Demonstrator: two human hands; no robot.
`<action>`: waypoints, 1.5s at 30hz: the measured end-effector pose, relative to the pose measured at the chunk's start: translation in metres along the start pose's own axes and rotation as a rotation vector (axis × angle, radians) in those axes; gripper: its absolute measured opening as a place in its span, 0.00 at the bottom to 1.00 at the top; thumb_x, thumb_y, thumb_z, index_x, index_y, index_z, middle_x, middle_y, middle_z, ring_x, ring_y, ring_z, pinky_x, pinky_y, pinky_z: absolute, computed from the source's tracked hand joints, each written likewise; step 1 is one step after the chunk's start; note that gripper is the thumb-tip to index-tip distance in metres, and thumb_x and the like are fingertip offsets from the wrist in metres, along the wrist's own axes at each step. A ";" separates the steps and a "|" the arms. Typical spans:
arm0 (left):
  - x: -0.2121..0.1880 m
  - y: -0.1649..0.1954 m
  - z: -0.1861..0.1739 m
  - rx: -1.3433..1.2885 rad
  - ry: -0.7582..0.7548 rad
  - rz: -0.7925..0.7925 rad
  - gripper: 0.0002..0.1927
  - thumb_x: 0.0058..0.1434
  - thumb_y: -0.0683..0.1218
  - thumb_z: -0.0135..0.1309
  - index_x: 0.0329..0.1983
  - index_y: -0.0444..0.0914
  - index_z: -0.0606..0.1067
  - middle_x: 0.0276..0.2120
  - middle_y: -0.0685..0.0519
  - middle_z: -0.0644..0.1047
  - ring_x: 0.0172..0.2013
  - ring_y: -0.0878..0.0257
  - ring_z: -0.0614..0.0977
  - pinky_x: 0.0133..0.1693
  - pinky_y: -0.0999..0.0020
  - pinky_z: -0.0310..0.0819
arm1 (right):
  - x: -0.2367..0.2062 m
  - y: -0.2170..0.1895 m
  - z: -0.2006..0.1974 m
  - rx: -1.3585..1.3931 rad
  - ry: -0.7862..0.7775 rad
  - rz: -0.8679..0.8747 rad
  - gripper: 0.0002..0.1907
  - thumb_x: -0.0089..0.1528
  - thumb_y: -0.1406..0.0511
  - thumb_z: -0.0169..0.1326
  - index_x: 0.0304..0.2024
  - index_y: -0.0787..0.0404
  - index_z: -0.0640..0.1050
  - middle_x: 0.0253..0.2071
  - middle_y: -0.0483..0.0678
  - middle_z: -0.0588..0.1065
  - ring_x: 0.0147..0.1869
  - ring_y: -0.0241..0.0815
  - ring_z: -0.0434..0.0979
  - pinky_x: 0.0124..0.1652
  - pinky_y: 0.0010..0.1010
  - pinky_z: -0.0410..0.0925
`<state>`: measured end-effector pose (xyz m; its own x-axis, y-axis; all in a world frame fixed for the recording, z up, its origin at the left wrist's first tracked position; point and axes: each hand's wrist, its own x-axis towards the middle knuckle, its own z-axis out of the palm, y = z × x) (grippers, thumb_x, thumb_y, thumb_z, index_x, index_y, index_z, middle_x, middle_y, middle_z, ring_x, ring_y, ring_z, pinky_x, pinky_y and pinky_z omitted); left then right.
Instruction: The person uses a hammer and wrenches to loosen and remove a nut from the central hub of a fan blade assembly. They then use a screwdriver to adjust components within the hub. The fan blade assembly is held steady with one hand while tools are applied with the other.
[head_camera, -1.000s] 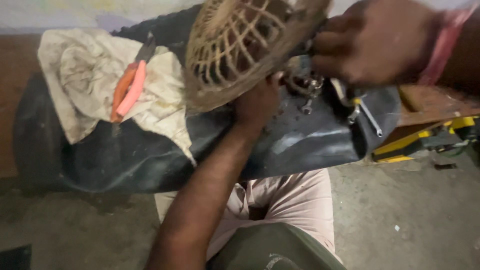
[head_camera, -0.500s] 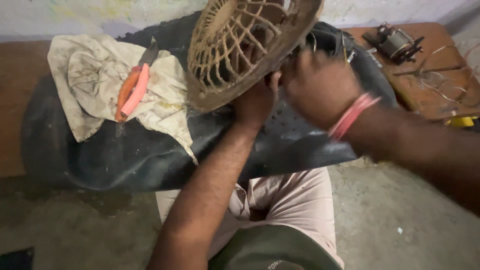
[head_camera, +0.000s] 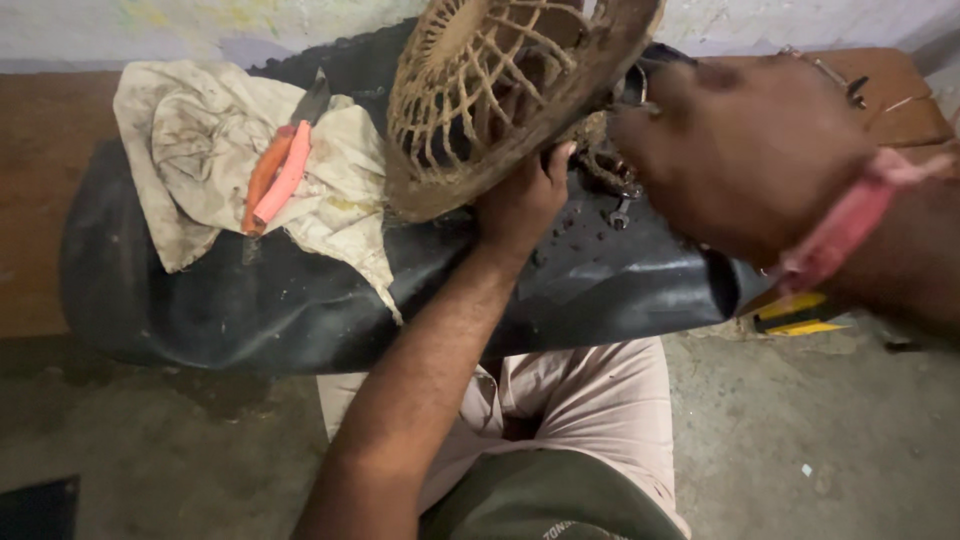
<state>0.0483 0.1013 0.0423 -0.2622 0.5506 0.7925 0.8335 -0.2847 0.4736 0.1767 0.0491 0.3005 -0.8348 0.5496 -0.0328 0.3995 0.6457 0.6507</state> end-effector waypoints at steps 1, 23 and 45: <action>0.000 0.000 0.000 -0.002 0.005 0.008 0.32 0.73 0.54 0.56 0.72 0.33 0.61 0.70 0.40 0.66 0.71 0.43 0.66 0.72 0.50 0.62 | 0.008 -0.003 -0.003 0.023 -0.191 0.017 0.12 0.64 0.58 0.56 0.42 0.58 0.81 0.35 0.55 0.76 0.33 0.46 0.82 0.26 0.34 0.76; 0.003 0.001 0.000 0.071 -0.161 -0.065 0.31 0.72 0.58 0.52 0.71 0.37 0.65 0.68 0.39 0.68 0.69 0.41 0.69 0.73 0.45 0.59 | 0.007 0.020 0.031 -0.123 0.309 -0.253 0.23 0.48 0.60 0.55 0.47 0.52 0.80 0.49 0.46 0.79 0.48 0.43 0.82 0.44 0.34 0.77; 0.001 0.007 -0.007 0.004 -0.049 -0.043 0.33 0.69 0.54 0.56 0.70 0.33 0.64 0.68 0.39 0.67 0.70 0.41 0.67 0.73 0.47 0.57 | 0.026 0.067 0.057 -0.108 0.128 -0.614 0.26 0.48 0.55 0.55 0.47 0.57 0.77 0.56 0.50 0.77 0.65 0.50 0.75 0.65 0.47 0.65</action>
<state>0.0502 0.0947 0.0492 -0.2734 0.6000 0.7519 0.8242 -0.2568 0.5046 0.2033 0.1363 0.2997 -0.9411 0.0242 -0.3372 -0.2010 0.7620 0.6156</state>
